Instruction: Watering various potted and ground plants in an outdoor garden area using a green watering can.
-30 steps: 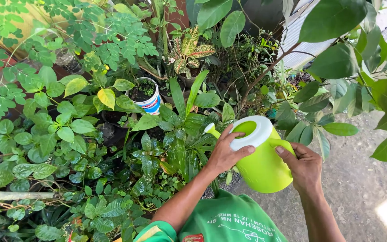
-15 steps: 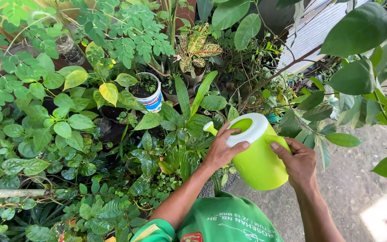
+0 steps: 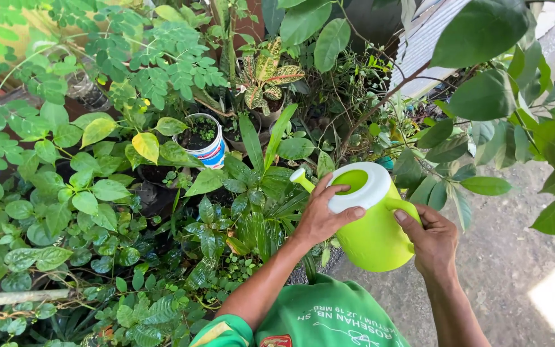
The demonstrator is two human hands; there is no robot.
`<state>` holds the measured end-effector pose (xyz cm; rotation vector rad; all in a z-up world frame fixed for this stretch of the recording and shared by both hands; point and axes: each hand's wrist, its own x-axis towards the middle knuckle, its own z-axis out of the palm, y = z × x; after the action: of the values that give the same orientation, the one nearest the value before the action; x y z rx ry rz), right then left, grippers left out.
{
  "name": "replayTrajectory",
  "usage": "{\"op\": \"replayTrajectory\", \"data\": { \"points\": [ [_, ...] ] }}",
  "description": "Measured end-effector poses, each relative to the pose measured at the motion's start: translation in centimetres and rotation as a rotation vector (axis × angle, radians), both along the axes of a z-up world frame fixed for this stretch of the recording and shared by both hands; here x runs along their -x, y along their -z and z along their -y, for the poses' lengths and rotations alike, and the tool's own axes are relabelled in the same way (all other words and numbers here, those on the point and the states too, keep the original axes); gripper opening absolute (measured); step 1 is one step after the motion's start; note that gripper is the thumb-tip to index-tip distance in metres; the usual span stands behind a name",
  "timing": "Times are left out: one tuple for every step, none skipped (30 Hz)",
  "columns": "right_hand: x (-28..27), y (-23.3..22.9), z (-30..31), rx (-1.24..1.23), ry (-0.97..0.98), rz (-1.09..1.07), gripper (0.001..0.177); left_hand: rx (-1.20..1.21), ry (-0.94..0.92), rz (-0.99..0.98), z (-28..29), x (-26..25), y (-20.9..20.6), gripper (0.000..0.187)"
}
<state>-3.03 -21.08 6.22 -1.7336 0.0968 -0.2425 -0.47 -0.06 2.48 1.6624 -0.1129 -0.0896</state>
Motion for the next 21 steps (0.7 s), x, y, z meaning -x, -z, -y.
{"op": "replayTrajectory", "data": {
  "points": [
    [0.2, 0.1, 0.3, -0.007, 0.006, 0.0, 0.02, -0.007, 0.006, 0.0, 0.3, -0.1, 0.4, 0.095],
    [0.3, 0.1, 0.6, -0.012, 0.009, 0.003, 0.02, -0.013, -0.002, 0.006, 0.7, -0.2, 0.8, 0.091],
    [0.5, 0.2, 0.8, -0.017, 0.012, 0.006, 0.019, -0.02, -0.011, 0.013, 1.0, -0.3, 1.1, 0.088],
    [0.5, 0.4, 1.1, -0.023, 0.015, 0.008, 0.019, -0.026, -0.007, 0.015, 1.2, -0.2, 1.0, 0.088],
    [0.6, 0.7, 1.4, -0.025, 0.02, 0.011, 0.019, -0.033, -0.004, -0.001, 1.4, -0.1, 0.8, 0.09],
    [0.6, 0.9, 1.8, -0.025, 0.025, 0.015, 0.019, -0.04, -0.001, -0.016, 1.7, -0.1, 0.7, 0.091],
    [0.8, 0.9, 1.9, -0.03, 0.028, 0.016, 0.019, -0.045, 0.003, -0.015, 1.9, 0.0, 0.9, 0.091],
    [1.0, 0.9, 2.0, -0.036, 0.032, 0.018, 0.018, -0.05, -0.001, -0.017, 2.2, 0.1, 1.0, 0.09],
    [1.2, 0.8, 2.0, -0.042, 0.036, 0.02, 0.018, -0.055, -0.005, -0.019, 2.4, 0.2, 1.2, 0.089],
    [1.2, 0.7, 2.2, -0.046, 0.037, 0.019, 0.018, -0.059, -0.005, -0.02, 2.5, 0.2, 1.1, 0.089],
    [1.2, 0.6, 2.2, -0.05, 0.035, 0.019, 0.018, -0.061, -0.003, -0.028, 2.6, 0.2, 1.0, 0.091],
    [1.4, 0.5, 2.4, -0.052, 0.033, 0.017, 0.019, -0.062, -0.001, -0.039, 2.8, 0.4, 1.0, 0.092],
    [1.5, 0.5, 2.4, -0.052, 0.033, 0.013, 0.019, -0.063, -0.001, -0.043, 2.8, 0.4, 1.2, 0.092],
    [1.5, 0.5, 2.5, -0.057, 0.029, 0.013, 0.02, -0.062, -0.001, -0.037, 2.9, 0.4, 1.3, 0.091],
    [1.4, 0.4, 2.5, -0.062, 0.024, 0.013, 0.02, -0.061, -0.002, -0.031, 2.9, 0.4, 1.5, 0.09],
    [1.3, 0.3, 2.5, -0.061, 0.02, 0.014, 0.02, -0.059, -0.006, -0.031, 3.0, 0.4, 1.6, 0.09],
    [1.3, 0.2, 2.4, -0.062, 0.015, 0.01, 0.02, -0.055, -0.008, -0.034, 3.0, 0.3, 1.8, 0.09],
    [1.2, 0.2, 2.3, -0.063, 0.01, 0.007, 0.019, -0.05, -0.009, -0.038, 3.0, 0.3, 1.9, 0.09],
    [1.1, 0.1, 2.2, -0.06, 0.007, 0.006, 0.019, -0.047, -0.013, -0.038, 2.9, 0.3, 2.0, 0.09],
    [1.0, -0.1, 2.1, -0.057, 0.0, 0.004, 0.02, -0.032, -0.013, -0.044, 2.7, 0.3, 2.0, 0.09],
    [0.9, -0.2, 2.0, -0.054, -0.007, 0.002, 0.02, -0.016, -0.013, -0.051, 2.6, 0.2, 2.1, 0.09]
  ]
}}
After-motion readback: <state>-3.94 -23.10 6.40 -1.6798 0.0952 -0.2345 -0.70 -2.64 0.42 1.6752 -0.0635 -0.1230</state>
